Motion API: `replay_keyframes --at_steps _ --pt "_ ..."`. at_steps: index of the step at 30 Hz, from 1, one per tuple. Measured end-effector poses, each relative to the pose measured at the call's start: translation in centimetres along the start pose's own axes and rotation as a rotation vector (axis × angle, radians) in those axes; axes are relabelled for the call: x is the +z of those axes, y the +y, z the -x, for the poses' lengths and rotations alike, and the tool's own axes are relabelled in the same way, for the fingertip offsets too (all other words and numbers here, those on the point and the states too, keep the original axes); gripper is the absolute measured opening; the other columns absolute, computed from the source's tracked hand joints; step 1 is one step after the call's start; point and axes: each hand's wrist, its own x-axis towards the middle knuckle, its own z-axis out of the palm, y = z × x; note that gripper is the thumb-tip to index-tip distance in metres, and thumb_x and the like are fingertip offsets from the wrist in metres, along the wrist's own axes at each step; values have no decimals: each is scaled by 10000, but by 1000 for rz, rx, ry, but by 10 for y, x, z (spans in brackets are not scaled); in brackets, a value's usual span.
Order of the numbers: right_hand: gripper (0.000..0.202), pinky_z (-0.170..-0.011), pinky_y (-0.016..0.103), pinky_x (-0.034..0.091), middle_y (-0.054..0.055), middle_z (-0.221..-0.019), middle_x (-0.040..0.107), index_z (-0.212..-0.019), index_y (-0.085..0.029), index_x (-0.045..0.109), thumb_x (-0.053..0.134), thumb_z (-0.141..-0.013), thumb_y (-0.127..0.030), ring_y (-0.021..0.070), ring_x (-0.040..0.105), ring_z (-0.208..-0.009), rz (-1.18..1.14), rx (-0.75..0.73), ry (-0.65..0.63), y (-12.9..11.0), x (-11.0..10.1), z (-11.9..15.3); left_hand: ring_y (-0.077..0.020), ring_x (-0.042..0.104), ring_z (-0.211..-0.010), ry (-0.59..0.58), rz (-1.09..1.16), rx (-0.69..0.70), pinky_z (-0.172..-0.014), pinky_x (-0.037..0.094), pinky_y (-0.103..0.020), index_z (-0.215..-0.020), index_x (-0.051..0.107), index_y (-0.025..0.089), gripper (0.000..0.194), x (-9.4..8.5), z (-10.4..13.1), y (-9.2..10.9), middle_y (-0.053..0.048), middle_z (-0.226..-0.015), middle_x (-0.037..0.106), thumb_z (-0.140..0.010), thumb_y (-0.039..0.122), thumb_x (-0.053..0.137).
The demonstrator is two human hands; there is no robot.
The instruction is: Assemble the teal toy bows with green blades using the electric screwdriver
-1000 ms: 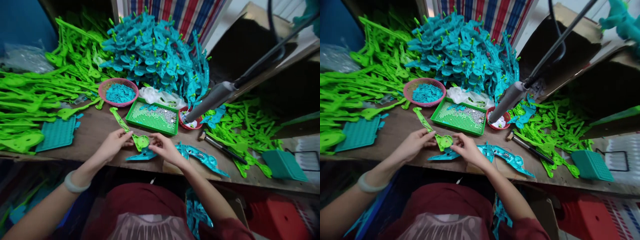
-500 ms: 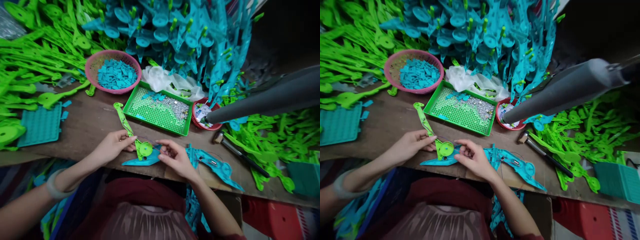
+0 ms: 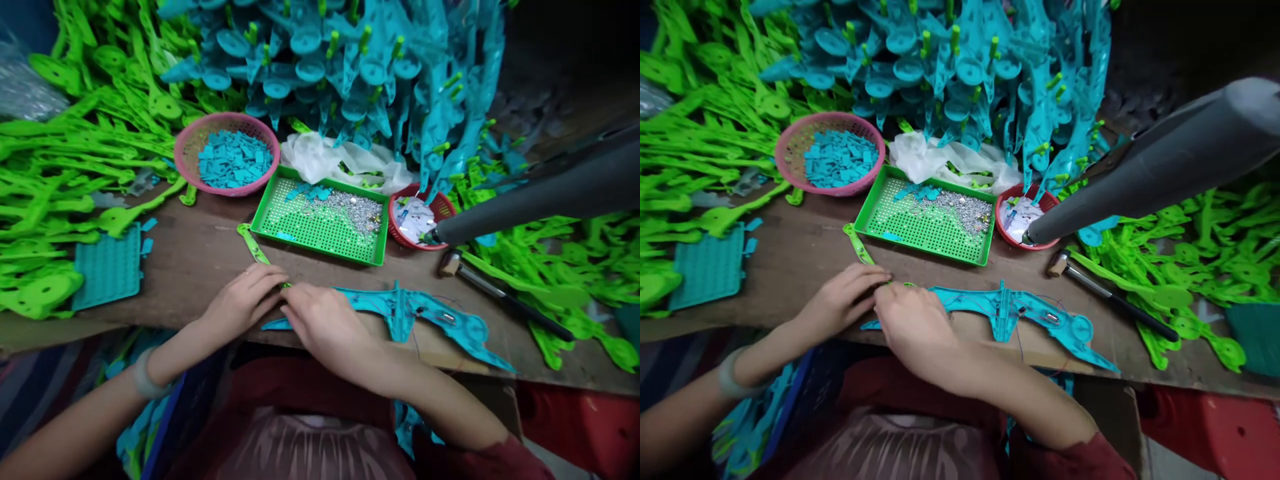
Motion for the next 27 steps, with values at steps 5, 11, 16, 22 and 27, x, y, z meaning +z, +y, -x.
replay_keyframes --at_steps 5,11,16,22,27 --pt "182 -638 296 431 78 -881 715 -989 -147 669 489 -1009 -172 189 650 -749 117 -47 95 8 17 16 -233 688 -1134 40 -186 250 -989 555 -366 -1267 624 104 296 10 14 -14 -163 -1274 706 -983 103 541" --pt "165 -646 268 392 29 -819 656 -934 -183 673 519 -993 -185 162 624 -734 23 127 153 36 13 21 -288 666 -1199 24 -319 356 -991 557 -416 -1381 544 39 429 10 25 -16 -224 -1391 630 -952 37 537" --pt "116 -622 251 351 -5 -737 610 -875 -193 643 557 -940 -150 136 552 -650 -49 190 218 43 19 17 -244 699 -1062 47 -286 336 -924 568 -380 -1169 669 91 226 8 16 -10 -183 -1301 689 -970 109 564" --pt "159 -601 287 246 43 -789 632 -838 -172 633 523 -941 -123 162 559 -695 149 114 33 40 12 15 -159 620 -704 -236 -174 15 -622 480 -285 -775 628 157 214 -2 -21 -4 -40 -861 645 -967 250 615" --pt "83 -624 263 284 2 -775 632 -904 -180 637 581 -944 -134 132 536 -672 -51 182 -99 35 -9 7 -162 557 -702 -364 -186 -26 -594 377 -288 -862 602 165 72 -10 -40 6 -18 -869 596 -918 179 646"
